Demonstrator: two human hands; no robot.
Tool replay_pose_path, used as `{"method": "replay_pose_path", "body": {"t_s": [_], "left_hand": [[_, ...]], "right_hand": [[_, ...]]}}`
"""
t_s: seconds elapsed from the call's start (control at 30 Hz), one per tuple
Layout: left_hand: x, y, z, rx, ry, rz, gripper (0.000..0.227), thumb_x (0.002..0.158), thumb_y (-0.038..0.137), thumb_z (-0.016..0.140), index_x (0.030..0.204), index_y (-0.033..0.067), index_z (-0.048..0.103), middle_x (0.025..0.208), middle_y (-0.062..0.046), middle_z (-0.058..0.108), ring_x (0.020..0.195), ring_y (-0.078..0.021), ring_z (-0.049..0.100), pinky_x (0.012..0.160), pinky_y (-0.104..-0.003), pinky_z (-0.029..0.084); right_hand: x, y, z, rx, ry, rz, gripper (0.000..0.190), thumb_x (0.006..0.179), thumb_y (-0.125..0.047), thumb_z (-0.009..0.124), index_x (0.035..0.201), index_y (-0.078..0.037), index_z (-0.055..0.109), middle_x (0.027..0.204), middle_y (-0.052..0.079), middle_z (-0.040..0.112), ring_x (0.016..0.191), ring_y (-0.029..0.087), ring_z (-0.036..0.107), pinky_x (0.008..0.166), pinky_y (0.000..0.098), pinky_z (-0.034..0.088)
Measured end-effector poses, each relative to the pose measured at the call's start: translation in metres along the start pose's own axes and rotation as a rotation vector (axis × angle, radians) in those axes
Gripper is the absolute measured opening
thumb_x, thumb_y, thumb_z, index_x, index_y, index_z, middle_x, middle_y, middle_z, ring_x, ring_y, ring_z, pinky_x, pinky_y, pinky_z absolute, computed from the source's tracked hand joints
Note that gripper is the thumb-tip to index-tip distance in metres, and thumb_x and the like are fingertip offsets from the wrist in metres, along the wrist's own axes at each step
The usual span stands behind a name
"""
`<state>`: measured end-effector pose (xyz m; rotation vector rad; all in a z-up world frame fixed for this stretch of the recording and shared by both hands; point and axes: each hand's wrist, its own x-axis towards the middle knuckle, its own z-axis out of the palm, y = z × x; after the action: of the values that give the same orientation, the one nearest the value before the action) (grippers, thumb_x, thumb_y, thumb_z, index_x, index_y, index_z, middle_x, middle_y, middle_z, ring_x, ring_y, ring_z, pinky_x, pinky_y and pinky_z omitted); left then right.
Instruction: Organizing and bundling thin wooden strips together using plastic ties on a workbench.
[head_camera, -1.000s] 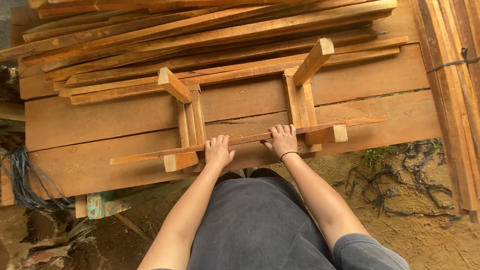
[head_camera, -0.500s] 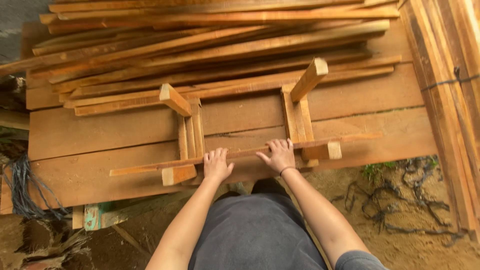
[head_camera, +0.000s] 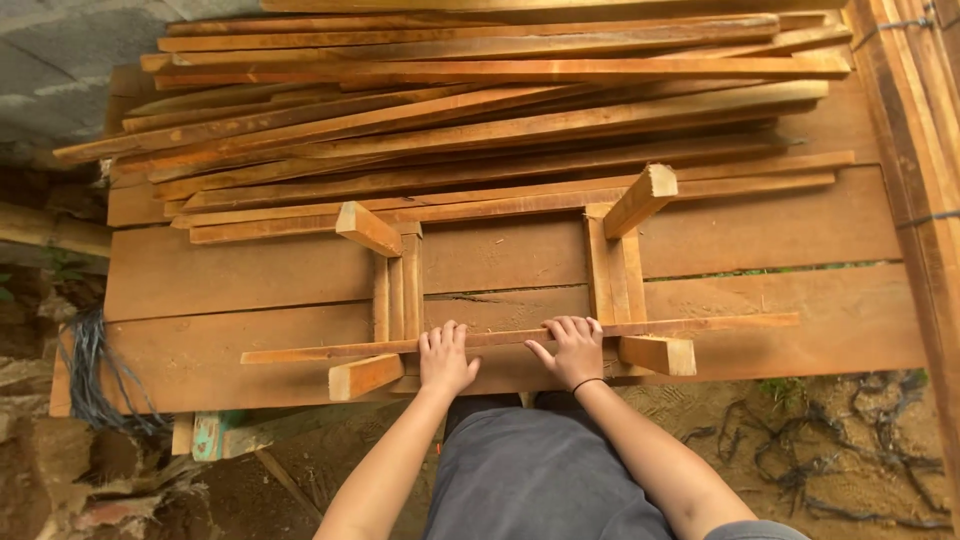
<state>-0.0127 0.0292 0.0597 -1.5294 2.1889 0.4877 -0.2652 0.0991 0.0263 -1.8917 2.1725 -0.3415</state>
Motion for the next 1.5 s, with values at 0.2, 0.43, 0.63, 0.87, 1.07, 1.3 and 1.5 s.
{"method": "replay_pose_path", "body": {"t_s": [0.2,0.43,0.63,0.87,1.07,1.3,1.5], "left_hand": [[0.002,0.001,-0.007,0.061,-0.178,0.017,0.083,0.09,0.052,0.068,0.155,0.0137,0.032,0.16,-0.012,0.035,0.143,-0.0317,0.037,0.119,-0.054,0.022],[0.023,-0.009,-0.007,0.169,-0.346,0.027,0.089,0.088,0.057,0.067,0.154,0.0132,0.026,0.154,-0.012,0.039,0.138,-0.0323,0.042,0.112,-0.053,0.028],[0.034,-0.008,-0.05,0.072,-0.53,0.046,0.083,0.088,0.062,0.061,0.148,0.0073,0.044,0.15,-0.014,0.052,0.138,-0.0341,0.051,0.118,-0.054,0.027],[0.131,-0.017,-0.058,-0.28,-0.528,0.029,0.091,0.089,0.076,0.045,0.147,0.0062,0.053,0.152,-0.015,0.055,0.144,-0.0325,0.049,0.12,-0.058,0.033],[0.254,-0.03,-0.059,-0.399,-0.056,0.023,0.064,0.098,0.057,0.056,0.147,0.0172,0.051,0.146,-0.008,0.057,0.138,-0.0335,0.052,0.11,-0.06,0.043],[0.261,-0.026,-0.127,-0.27,-0.049,-0.014,0.071,0.1,0.051,0.054,0.159,0.015,0.036,0.165,-0.005,0.033,0.155,-0.0283,0.023,0.118,-0.055,0.037],[0.339,-0.031,-0.074,-0.31,0.231,0.013,0.041,0.098,0.058,0.053,0.122,0.0285,0.068,0.115,0.005,0.073,0.116,-0.0156,0.067,0.106,-0.048,0.044]], "right_hand": [[0.011,-0.006,-0.033,0.011,-0.412,0.131,0.053,0.092,-0.073,0.053,0.126,-0.033,0.063,0.127,-0.008,0.063,0.132,0.018,0.051,0.121,0.0498,0.023],[0.043,-0.001,-0.015,-0.033,-0.819,0.237,0.06,0.096,-0.069,0.048,0.142,-0.031,0.059,0.144,-0.005,0.061,0.139,0.022,0.052,0.124,0.0607,0.018],[0.061,-0.021,-0.046,-0.121,-0.9,0.25,0.067,0.092,-0.075,0.044,0.135,-0.028,0.064,0.138,0.0,0.067,0.136,0.024,0.056,0.124,0.0631,0.019],[0.137,-0.015,-0.059,0.196,-0.798,0.431,0.074,0.094,-0.071,0.047,0.141,-0.017,0.062,0.138,0.009,0.069,0.135,0.028,0.059,0.114,0.0487,0.046],[0.228,0.019,0.004,0.262,-0.543,0.368,0.066,0.095,-0.064,0.057,0.142,-0.019,0.061,0.14,0.008,0.064,0.132,0.029,0.06,0.109,0.0449,0.051],[0.265,-0.008,0.014,-0.167,-0.253,0.243,0.088,0.088,-0.059,0.067,0.159,-0.019,0.035,0.17,0.003,0.024,0.153,0.034,0.024,0.123,0.0558,0.024],[0.325,0.011,0.024,0.173,0.304,0.017,0.084,0.095,-0.071,0.056,0.157,-0.018,0.037,0.163,0.006,0.031,0.15,0.032,0.023,0.122,0.0547,0.015]]}}
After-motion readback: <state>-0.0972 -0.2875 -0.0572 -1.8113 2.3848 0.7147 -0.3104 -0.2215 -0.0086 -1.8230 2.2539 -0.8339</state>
